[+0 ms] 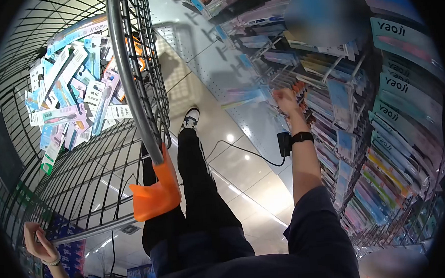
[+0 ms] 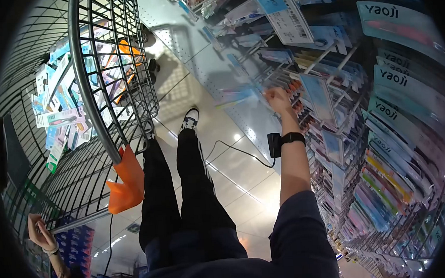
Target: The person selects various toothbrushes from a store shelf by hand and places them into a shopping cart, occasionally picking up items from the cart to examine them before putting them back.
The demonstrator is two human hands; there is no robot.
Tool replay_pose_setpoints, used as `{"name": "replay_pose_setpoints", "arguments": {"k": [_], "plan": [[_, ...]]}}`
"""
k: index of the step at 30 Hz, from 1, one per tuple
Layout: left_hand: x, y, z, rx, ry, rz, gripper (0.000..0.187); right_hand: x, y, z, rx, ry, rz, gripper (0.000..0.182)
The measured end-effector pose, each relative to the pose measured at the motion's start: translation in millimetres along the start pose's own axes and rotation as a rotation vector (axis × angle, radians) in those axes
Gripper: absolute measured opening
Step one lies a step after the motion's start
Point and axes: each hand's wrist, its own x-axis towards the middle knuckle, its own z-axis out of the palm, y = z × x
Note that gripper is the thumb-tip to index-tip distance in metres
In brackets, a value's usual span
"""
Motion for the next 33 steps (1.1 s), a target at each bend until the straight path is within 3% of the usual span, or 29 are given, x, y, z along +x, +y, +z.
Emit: {"name": "replay_pose_setpoints", "arguments": {"k": [4, 6, 9, 10, 12, 15, 19, 21, 22, 24, 28, 30, 31, 33], "plan": [[0, 0, 2, 0.021, 0.028, 0.035, 0.019, -11, -6, -9, 0.073, -0.046, 0.003, 0.020], [-1, 2, 2, 0.008, 0.023, 0.014, 0.019, -21, -31, -18, 0.309, -0.134, 0.213, 0.015], [-4, -2, 1, 0.039, 0.031, -0.001, 0.018, -9, 20, 6, 0.127, -0.327, 0.106, 0.012], [-5, -2, 1, 0.042, 0.030, -0.007, 0.018, -15, 1, 0, 0.127, -0.332, 0.102, 0.012], [-4, -2, 1, 0.030, 0.031, 0.001, 0.018, -30, -31, -15, 0.387, -0.306, 0.359, 0.013], [-6, -4, 1, 0.036, 0.031, -0.007, 0.018, -25, 22, 19, 0.585, -0.385, 0.170, 0.018], [-6, -4, 2, 0.020, 0.053, -0.025, 0.016, -42, 7, 26, 0.398, -0.435, 0.048, 0.017], [-2, 0, 4, 0.007, 0.062, -0.012, 0.016, -49, -9, 21, -0.092, -0.333, -0.055, 0.012], [0, 2, 5, -0.005, 0.066, -0.004, 0.016, -55, -19, 18, -0.090, -0.324, -0.054, 0.012], [1, 6, 5, -0.012, 0.072, -0.016, 0.015, -70, -40, 13, -0.339, -0.209, -0.358, 0.014], [13, 25, 2, 0.005, 0.027, -0.036, 0.012, -106, -101, -8, -0.271, -0.161, -0.342, 0.013], [14, 26, 1, -0.015, 0.030, -0.080, 0.011, -132, -132, -30, -0.071, 0.130, -0.286, 0.015], [14, 25, 2, 0.005, 0.044, -0.051, 0.011, -149, -145, -42, -0.068, 0.149, -0.283, 0.015], [17, 28, 0, -0.033, 0.025, -0.097, 0.009, -190, -173, -66, 0.264, 0.285, -0.034, 0.018]]}}
